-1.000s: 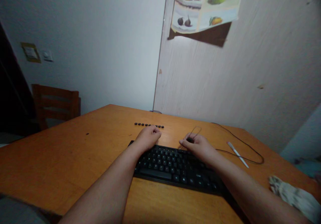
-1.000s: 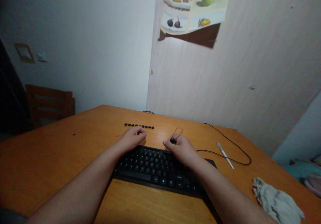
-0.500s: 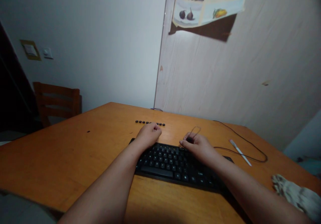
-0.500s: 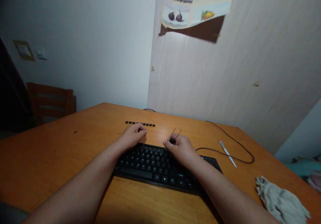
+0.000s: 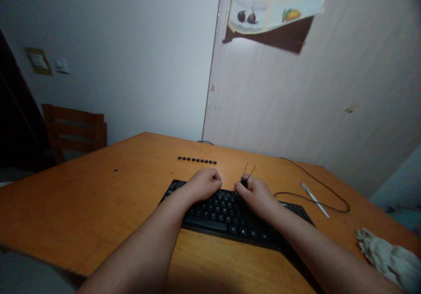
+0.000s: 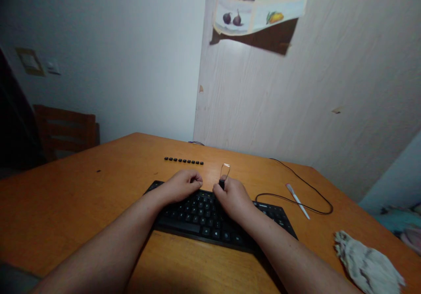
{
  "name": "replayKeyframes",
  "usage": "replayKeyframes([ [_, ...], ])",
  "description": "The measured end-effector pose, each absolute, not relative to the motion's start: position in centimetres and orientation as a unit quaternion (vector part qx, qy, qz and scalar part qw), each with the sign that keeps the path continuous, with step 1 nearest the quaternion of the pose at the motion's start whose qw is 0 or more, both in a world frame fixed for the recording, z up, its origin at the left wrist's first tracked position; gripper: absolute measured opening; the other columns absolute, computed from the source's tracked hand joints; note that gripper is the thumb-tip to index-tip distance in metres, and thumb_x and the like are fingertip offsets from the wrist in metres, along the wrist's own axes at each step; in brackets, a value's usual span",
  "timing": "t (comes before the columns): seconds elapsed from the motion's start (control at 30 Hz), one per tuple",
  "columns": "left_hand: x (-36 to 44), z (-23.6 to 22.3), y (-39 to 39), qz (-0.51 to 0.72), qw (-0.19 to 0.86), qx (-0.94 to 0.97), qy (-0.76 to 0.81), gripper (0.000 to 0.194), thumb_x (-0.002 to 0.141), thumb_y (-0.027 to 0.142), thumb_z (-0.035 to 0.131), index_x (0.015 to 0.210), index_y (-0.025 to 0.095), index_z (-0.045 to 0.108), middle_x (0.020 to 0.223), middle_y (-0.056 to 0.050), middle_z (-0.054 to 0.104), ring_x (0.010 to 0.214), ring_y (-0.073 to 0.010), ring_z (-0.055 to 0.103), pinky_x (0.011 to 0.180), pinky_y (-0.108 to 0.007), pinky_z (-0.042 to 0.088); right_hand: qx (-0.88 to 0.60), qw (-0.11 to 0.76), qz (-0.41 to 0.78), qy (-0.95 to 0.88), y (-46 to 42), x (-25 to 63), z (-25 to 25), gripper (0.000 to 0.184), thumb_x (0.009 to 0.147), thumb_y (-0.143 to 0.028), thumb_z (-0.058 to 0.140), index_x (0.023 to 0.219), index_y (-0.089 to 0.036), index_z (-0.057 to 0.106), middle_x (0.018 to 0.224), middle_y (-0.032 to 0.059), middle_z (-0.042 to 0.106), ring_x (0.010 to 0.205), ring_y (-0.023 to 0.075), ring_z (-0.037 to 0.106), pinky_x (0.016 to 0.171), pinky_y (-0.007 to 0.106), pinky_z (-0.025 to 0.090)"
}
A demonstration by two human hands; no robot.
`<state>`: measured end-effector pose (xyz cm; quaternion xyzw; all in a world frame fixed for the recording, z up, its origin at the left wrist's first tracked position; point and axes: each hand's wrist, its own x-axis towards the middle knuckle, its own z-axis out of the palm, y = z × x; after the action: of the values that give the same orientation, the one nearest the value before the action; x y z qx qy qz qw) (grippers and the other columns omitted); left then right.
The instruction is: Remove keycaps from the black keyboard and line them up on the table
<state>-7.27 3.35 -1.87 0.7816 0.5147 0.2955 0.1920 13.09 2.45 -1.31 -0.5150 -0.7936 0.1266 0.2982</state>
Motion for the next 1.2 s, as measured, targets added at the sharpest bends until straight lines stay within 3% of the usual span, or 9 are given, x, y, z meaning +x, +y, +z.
replayKeyframes([
  [0.27, -6.9, -2.3, 3.2, 0.273, 0.184, 0.802, 0.499, 0.017, 0.078, 0.029, 0.051, 0.079, 0.018, 0.065, 0.081, -0.003, 0.067, 0.075, -0.0173, 0.059, 0.062, -0.025, 0.041, -0.512, 0.326, 0.189, -0.772, 3.2, 13.1, -1.6, 0.02, 0.078, -0.028, 0.048, 0.06, -0.021, 0.043, 0.054, -0.0039, 0.045, 0.054, 0.0127, 0.046, 0.052, 0.025, 0.029],
  [0.67, -6.6, -1.7, 2.7, 0.246, 0.174, 0.805, 0.512, 0.02, 0.079, 0.028, 0.05, 0.074, 0.018, 0.066, 0.078, -0.004, 0.068, 0.073, -0.0171, 0.059, 0.06, -0.024, 0.039, -0.5, 0.297, 0.146, -0.801, 2.0, 12.9, -1.4, 0.016, 0.081, -0.028, 0.047, 0.067, -0.021, 0.048, 0.058, -0.0025, 0.051, 0.057, 0.0137, 0.05, 0.055, 0.025, 0.03],
  [0.93, -6.6, -1.8, 2.8, 0.242, 0.183, 0.8, 0.517, 0.021, 0.079, 0.029, 0.051, 0.073, 0.017, 0.067, 0.074, -0.003, 0.067, 0.071, -0.017, 0.058, 0.059, -0.024, 0.038, -0.498, 0.348, 0.249, -0.755, 3.8, 13.4, -2.4, 0.017, 0.078, -0.028, 0.047, 0.062, -0.021, 0.044, 0.054, -0.0038, 0.046, 0.052, 0.0126, 0.043, 0.05, 0.025, 0.029],
  [1.2, -6.5, -1.4, 2.8, 0.232, 0.17, 0.807, 0.516, 0.021, 0.077, 0.028, 0.05, 0.069, 0.017, 0.066, 0.071, -0.003, 0.066, 0.065, -0.016, 0.055, 0.057, -0.025, 0.036, -0.489, 0.309, 0.165, -0.799, 2.4, 12.9, -1.5, 0.017, 0.079, -0.028, 0.048, 0.064, -0.021, 0.047, 0.057, -0.003, 0.05, 0.057, 0.0133, 0.047, 0.055, 0.025, 0.03],
])
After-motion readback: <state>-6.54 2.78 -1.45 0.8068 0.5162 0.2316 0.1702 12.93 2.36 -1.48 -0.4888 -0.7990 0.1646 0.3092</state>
